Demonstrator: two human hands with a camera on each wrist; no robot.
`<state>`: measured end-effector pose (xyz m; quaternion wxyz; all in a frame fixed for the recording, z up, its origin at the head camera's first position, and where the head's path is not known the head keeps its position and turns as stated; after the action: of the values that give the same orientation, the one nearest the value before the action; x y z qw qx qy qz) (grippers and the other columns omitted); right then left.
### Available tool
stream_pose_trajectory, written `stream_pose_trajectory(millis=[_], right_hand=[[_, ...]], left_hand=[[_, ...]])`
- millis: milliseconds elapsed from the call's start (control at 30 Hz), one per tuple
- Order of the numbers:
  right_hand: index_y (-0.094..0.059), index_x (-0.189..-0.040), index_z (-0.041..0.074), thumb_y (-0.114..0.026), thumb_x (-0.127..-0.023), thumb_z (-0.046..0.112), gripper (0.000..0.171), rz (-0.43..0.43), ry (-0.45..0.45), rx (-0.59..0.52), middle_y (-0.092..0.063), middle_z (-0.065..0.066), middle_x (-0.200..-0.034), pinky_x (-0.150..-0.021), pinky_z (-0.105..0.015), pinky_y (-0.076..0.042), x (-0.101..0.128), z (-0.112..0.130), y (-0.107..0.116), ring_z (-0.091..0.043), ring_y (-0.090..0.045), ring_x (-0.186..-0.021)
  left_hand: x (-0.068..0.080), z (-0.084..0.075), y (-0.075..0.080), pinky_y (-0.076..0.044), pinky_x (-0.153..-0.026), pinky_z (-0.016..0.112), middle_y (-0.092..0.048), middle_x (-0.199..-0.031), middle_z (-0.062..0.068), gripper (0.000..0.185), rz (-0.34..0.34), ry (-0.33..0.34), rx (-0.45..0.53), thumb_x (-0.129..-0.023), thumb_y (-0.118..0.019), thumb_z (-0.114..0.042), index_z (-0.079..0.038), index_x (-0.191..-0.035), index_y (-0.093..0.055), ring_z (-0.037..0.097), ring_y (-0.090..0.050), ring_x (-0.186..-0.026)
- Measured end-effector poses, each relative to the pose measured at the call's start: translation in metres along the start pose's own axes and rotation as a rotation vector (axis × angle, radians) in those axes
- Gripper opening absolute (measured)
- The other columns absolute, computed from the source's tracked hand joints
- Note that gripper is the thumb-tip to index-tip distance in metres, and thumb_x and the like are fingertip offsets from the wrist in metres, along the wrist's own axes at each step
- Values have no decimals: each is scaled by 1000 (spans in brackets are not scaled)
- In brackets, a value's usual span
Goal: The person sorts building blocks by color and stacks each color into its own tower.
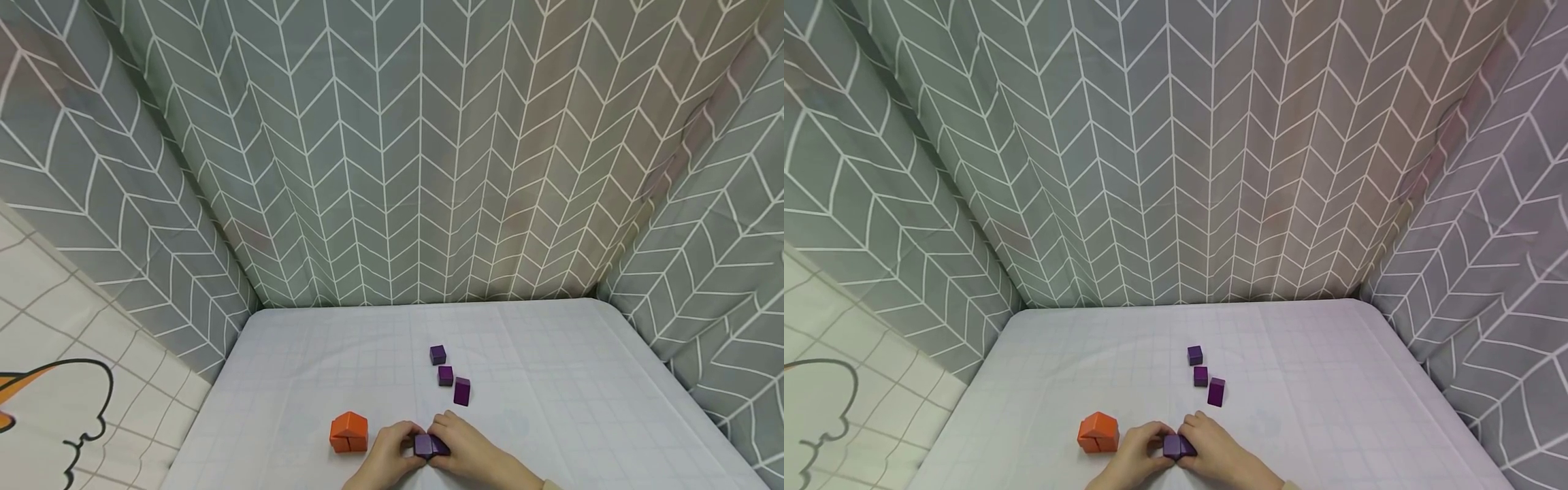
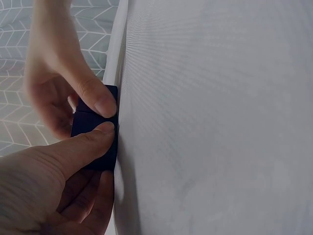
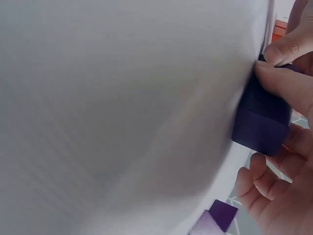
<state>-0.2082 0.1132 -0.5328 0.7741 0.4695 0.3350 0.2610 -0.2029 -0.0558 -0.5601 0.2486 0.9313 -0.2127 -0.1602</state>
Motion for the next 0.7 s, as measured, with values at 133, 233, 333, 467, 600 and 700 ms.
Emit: stream_pose_trajectory(millis=[133,233,333,467,600,700], right_hand=[[-62,-93,11,-71,-69,39,39,-27,31,90,-53,9,-86,-69,-20,-41,-2,4,9,-3,-41,-76],[-62,-96,7,-69,-70,44,45,-51,49,130,-55,4,-88,-71,-24,-43,-6,9,21,-6,-43,-79],[-62,-97,6,-67,-71,45,47,-69,44,141,-57,2,-90,-70,-23,-43,-10,12,32,-8,-45,-81],[-61,-98,7,-70,-70,42,45,-102,35,147,-57,2,-92,-72,-25,-44,-14,15,44,-9,-46,-84],[-61,-96,8,-72,-68,40,44,-150,64,188,-56,3,-91,-74,-27,-45,-20,13,55,-10,-47,-84],[-62,-95,7,-73,-68,39,43,-189,69,205,-56,3,-90,-73,-28,-45,-27,8,67,-11,-48,-83]], left_hand=[[1,0,0,-49,-72,18,-60,-94,-7,32,-5,-12,7,-68,-75,-8,-13,-96,-60,1,-56,-85],[1,0,0,-49,-72,17,-60,-94,-7,31,-7,-28,8,-69,-75,-10,-13,-96,-59,1,-56,-86],[0,0,0,-49,-73,17,-60,-93,-7,31,-6,-34,14,-69,-75,-10,-12,-96,-59,1,-56,-86],[-1,1,1,-49,-73,17,-60,-93,-6,31,-7,-32,17,-68,-75,-9,-13,-95,-59,2,-56,-86],[0,1,0,-49,-72,17,-61,-93,-7,31,2,-6,7,-68,-75,-10,-14,-95,-60,1,-56,-85],[0,0,1,-49,-71,17,-60,-92,-10,31,13,17,4,-68,-76,-10,-15,-95,-60,0,-56,-83]])
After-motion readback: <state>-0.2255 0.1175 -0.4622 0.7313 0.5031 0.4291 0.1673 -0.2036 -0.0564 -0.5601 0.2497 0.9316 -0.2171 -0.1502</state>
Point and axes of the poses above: each hand's wrist, its own x-axis away from the middle knuckle, its own y-axis out of the back of the hand, z = x × y, the point moved 2 cm from there along -x, towards the middle knuckle
